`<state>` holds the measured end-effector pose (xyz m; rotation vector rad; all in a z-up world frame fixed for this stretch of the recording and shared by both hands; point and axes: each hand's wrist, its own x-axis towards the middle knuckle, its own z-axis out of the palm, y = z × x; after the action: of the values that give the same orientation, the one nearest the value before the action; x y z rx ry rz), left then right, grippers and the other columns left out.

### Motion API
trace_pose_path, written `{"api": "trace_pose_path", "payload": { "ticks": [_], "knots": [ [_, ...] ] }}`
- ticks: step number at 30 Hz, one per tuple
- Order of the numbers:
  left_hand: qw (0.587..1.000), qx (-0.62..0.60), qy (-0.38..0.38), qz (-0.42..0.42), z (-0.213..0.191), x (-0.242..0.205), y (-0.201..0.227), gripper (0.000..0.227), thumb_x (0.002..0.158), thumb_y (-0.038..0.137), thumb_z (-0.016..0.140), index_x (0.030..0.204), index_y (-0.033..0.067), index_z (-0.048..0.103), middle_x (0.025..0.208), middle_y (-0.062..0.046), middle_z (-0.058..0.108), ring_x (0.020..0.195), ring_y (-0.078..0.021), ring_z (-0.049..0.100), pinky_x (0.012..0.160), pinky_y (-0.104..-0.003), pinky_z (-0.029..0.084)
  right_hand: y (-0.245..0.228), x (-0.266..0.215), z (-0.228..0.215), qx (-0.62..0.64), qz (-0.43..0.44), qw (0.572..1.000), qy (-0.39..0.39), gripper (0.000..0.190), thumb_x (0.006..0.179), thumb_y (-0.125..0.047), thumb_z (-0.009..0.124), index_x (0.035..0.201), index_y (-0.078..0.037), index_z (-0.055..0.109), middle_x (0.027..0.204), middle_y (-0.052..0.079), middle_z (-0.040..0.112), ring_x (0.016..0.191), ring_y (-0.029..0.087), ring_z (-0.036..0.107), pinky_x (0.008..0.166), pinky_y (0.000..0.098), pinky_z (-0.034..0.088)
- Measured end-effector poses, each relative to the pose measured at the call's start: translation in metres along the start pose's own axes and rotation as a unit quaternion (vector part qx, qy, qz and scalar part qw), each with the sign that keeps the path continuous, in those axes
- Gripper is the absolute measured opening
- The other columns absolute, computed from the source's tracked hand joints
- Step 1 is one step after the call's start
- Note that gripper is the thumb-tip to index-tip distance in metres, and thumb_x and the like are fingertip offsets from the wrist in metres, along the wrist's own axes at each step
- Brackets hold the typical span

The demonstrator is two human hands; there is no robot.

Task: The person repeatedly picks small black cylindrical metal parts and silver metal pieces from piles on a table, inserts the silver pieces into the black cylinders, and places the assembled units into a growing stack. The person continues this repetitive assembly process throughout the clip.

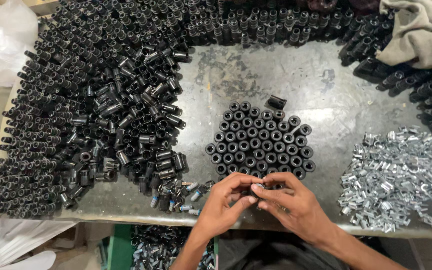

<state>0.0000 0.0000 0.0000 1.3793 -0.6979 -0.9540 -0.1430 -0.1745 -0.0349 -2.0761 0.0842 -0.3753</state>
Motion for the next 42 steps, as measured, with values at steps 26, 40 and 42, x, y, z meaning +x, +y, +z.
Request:
{"api": "trace_pose_path", "payload": {
  "ticks": [26, 40, 42],
  "knots": [
    [0.602, 0.772, 0.170, 0.111, -0.231, 0.199, -0.036, 0.028, 0.076, 0.000, 0.072, 0.101, 0.0123, 0.071, 0.106, -0.006, 0.070, 0.107, -0.0327, 0.058, 0.085, -0.044, 0.050, 0.141, 0.228, -0.059, -0.225, 0.219, 0.944, -0.101, 0.046, 0.091, -0.052, 0.068, 0.092, -0.007, 0.078, 0.081, 0.016, 0.074, 0.079, 0.033, 0.074, 0.078, 0.0411, 0.057],
    [0.535, 0.825, 0.143, 0.115, -0.248, 0.213, -0.047, 0.029, 0.071, 0.000, 0.076, 0.097, 0.0116, 0.067, 0.105, -0.007, 0.069, 0.105, -0.0335, 0.058, 0.081, -0.040, 0.053, 0.146, 0.160, -0.108, -0.198, 0.159, 0.963, -0.089, 0.040, 0.088, -0.048, 0.069, 0.101, -0.011, 0.078, 0.093, 0.012, 0.079, 0.085, 0.028, 0.075, 0.078, 0.0403, 0.058],
    [0.539, 0.825, 0.148, 0.088, -0.248, 0.213, -0.052, 0.030, 0.071, 0.000, 0.076, 0.097, 0.0110, 0.067, 0.105, -0.007, 0.069, 0.106, -0.0332, 0.059, 0.082, -0.040, 0.054, 0.150, 0.173, -0.087, -0.239, 0.250, 0.934, -0.085, 0.041, 0.083, -0.050, 0.076, 0.096, -0.011, 0.079, 0.094, 0.011, 0.078, 0.085, 0.029, 0.074, 0.078, 0.0409, 0.058]
  ]
}}
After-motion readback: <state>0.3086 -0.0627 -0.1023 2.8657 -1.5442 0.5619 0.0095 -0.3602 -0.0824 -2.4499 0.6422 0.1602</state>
